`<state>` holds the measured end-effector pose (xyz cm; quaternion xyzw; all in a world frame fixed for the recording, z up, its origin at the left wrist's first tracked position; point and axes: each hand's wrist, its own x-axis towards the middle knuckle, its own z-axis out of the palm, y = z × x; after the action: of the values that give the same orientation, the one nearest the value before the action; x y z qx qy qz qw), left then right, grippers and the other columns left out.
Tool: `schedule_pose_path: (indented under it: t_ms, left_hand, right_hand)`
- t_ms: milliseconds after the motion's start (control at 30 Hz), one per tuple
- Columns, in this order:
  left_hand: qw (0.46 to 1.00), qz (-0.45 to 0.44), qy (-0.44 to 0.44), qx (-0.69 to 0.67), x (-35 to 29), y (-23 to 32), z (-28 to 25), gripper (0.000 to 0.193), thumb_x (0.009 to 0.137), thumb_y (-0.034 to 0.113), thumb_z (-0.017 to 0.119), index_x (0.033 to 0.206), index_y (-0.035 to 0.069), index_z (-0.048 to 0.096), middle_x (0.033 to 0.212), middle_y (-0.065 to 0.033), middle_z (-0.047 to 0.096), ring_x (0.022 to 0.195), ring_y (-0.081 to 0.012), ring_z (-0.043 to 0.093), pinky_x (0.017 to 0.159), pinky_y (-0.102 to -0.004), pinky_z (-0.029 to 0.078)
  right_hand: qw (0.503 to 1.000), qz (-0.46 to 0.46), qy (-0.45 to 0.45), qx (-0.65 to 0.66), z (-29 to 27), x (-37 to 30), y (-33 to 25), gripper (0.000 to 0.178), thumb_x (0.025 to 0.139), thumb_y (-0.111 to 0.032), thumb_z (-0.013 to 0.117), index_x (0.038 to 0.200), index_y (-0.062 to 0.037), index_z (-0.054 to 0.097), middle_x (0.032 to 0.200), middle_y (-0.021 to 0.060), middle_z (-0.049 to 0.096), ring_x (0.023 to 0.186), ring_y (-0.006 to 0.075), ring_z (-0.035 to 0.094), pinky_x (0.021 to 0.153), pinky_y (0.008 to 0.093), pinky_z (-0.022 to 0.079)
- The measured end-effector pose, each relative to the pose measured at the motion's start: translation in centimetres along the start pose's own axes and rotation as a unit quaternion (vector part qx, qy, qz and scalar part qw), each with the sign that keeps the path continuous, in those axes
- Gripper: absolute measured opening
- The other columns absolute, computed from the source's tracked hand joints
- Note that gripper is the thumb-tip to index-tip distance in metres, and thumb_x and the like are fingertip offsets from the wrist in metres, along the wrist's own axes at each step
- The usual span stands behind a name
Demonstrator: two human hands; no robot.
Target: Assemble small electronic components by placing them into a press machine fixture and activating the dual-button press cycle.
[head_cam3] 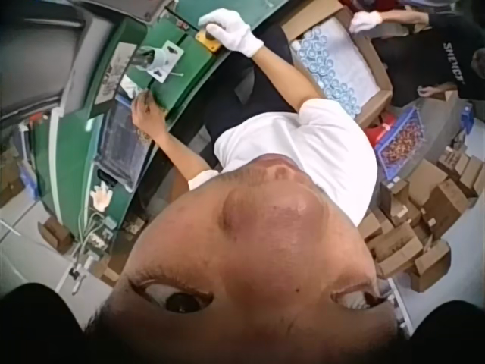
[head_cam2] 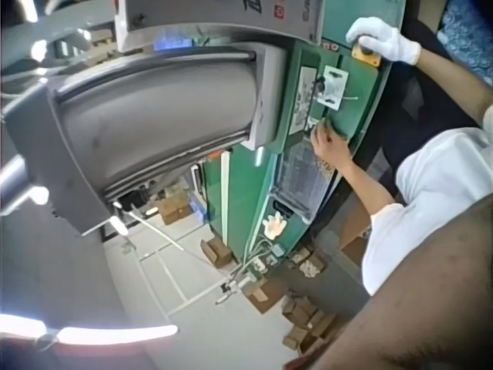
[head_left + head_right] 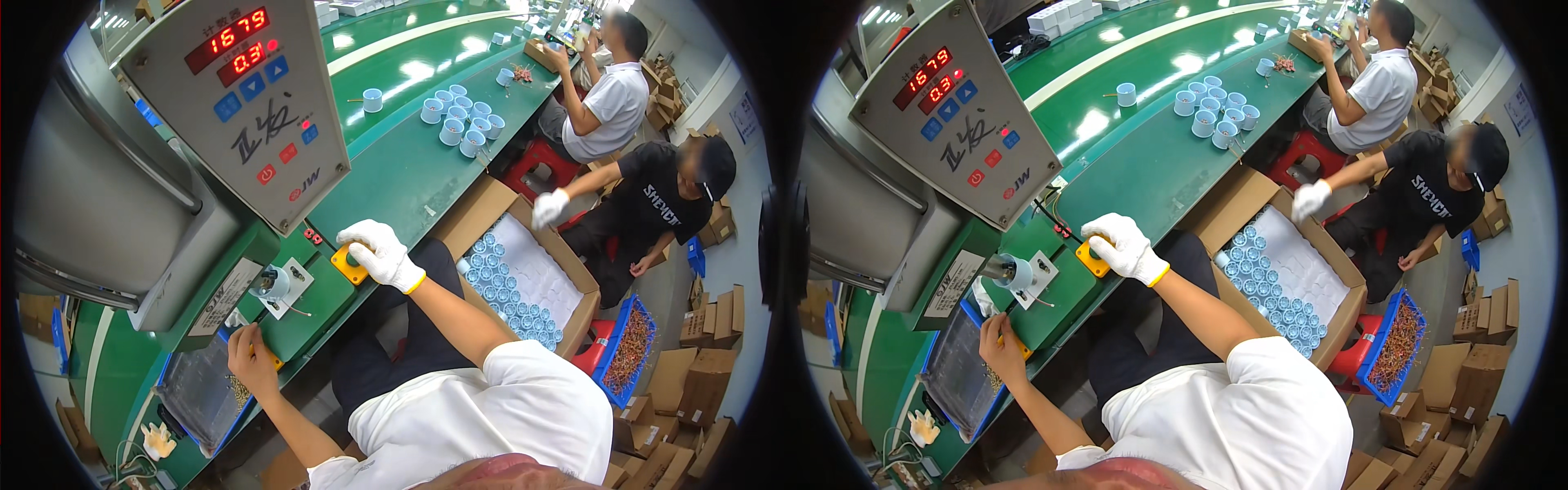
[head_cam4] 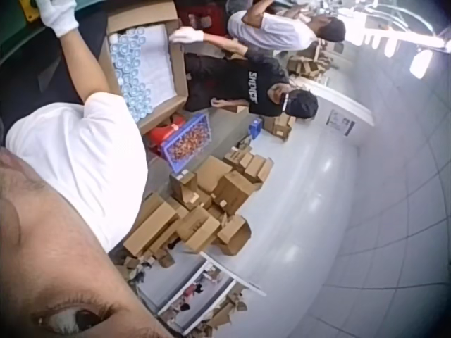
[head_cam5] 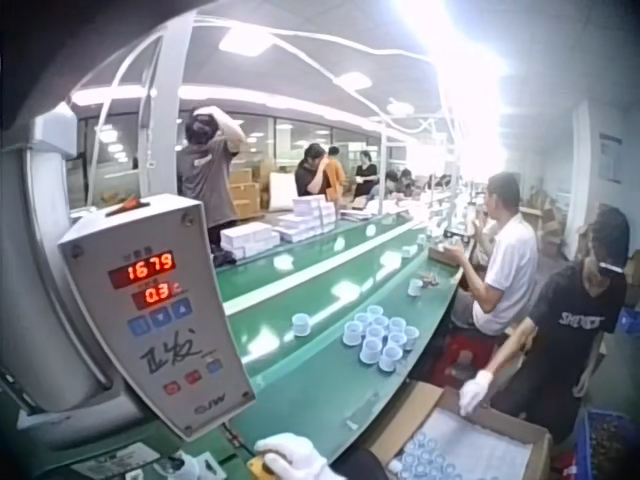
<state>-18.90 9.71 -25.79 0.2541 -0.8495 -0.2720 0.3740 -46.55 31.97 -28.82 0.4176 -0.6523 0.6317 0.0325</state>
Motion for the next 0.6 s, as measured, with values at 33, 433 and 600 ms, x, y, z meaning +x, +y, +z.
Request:
schedule_pose_path:
  t_ms: [33, 433, 600]
  left_hand:
    - [1.000, -0.006, 0.001, -0.001, -0.1, 0.0, -0.1, 0.011, 0.098, 0.005, 0.079, 0.106, -0.002, 0.078, 0.106, -0.0146, 0.077, 0.095, -0.0319, 0.075, 0.087, -0.0392, 0.058]
    - [0.994, 0.038, -0.043, -0.091, 9.1, 3.8, -2.1, 0.028, 0.089, 0.011, 0.090, 0.114, 0.002, 0.082, 0.107, -0.0136, 0.084, 0.094, -0.0269, 0.080, 0.088, -0.0379, 0.059]
    - [0.982, 0.005, -0.159, -0.103, 12.1, 7.5, -2.2, 0.032, 0.092, 0.024, 0.093, 0.116, 0.006, 0.082, 0.095, -0.0021, 0.074, 0.079, -0.0165, 0.060, 0.073, -0.0341, 0.052]
  right_hand:
    - [1.000, 0.000, -0.001, 0.001, 0.1, 0.0, 0.0, 0.020, 0.095, -0.013, 0.070, 0.112, -0.0049, 0.078, 0.106, 0.0143, 0.080, 0.101, 0.0367, 0.075, 0.093, 0.0463, 0.060]
    - [1.000, 0.012, -0.008, -0.007, -0.4, 0.0, 1.1, 0.024, 0.105, -0.016, 0.065, 0.119, -0.0015, 0.078, 0.114, 0.0147, 0.080, 0.107, 0.0291, 0.077, 0.098, 0.0398, 0.060]
    - [0.996, 0.045, -0.003, 0.072, 0.8, -0.5, 1.5, 0.026, 0.109, -0.014, 0.063, 0.124, 0.0024, 0.076, 0.116, 0.0142, 0.080, 0.107, 0.0238, 0.076, 0.097, 0.0374, 0.060]
